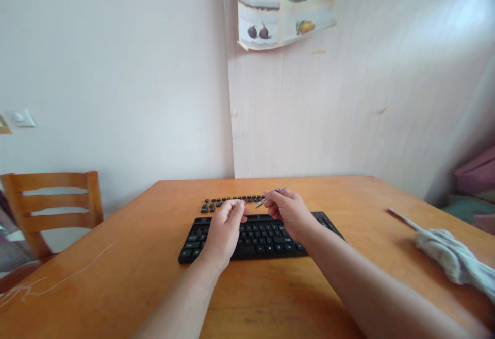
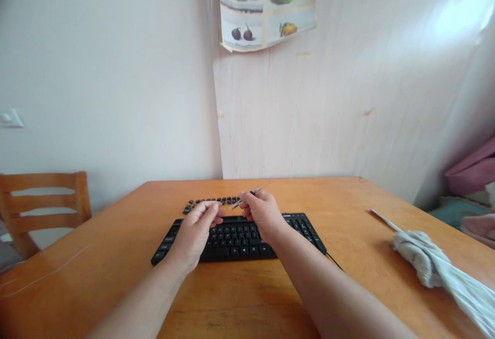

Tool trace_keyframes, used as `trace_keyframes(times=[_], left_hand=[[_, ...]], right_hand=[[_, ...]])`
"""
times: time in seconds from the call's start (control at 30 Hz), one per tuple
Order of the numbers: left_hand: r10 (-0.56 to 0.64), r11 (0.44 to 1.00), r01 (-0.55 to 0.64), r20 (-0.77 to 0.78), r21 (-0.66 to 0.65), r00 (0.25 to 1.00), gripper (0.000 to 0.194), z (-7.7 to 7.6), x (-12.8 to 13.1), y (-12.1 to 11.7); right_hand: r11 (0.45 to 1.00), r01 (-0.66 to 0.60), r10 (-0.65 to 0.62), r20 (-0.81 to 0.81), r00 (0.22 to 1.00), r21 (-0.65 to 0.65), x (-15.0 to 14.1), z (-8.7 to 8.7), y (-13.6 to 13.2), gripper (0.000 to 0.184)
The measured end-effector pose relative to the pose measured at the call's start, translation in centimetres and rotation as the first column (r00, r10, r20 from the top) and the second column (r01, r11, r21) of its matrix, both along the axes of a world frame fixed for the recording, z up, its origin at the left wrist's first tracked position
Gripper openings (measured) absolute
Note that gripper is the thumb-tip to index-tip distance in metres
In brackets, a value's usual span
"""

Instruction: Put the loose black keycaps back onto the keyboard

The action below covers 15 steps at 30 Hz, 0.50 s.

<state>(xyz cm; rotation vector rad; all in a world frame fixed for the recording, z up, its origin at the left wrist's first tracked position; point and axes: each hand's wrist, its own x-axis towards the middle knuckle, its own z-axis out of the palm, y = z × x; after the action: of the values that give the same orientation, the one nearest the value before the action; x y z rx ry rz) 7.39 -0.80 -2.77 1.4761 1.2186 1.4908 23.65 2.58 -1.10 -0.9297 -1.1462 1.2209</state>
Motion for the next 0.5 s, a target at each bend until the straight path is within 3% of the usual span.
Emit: trace_keyframes(times=[0.1, 0.23, 0.33, 0.5], left_hand=[[0.048, 0.992, -0.01, -0.315, 0.123, 0.948, 0.031, -0.7, 0.3, -0.5], [0.115, 0.959, 0.098, -0.683, 0.265, 0.721, 0.028, -1.5, 1.1, -1.5], [0.166, 0.953, 0.098, -0.762, 0.287, 0.626, 0.038, -1.6, 1.5, -2.0], [0.153, 0.956, 0.118, -0.802, 0.267, 0.577, 0.056, -1.7, 1.6, -2.6]], right_hand=[[0.997, 0.073, -0.075, 0.056, 0.996, 0.031, 1.5, 0.3, 0.4, 0.027], [0.991, 0.129, -0.132, 0.117, 0.984, 0.037, 2.7, 0.5, 0.7, 0.027], [0.988, 0.146, -0.151, 0.135, 0.979, 0.049, 3.2, 0.6, 0.9, 0.029], [0.982, 0.174, -0.186, 0.246, 0.951, 0.072, 3.8, 0.7, 1.3, 0.029]])
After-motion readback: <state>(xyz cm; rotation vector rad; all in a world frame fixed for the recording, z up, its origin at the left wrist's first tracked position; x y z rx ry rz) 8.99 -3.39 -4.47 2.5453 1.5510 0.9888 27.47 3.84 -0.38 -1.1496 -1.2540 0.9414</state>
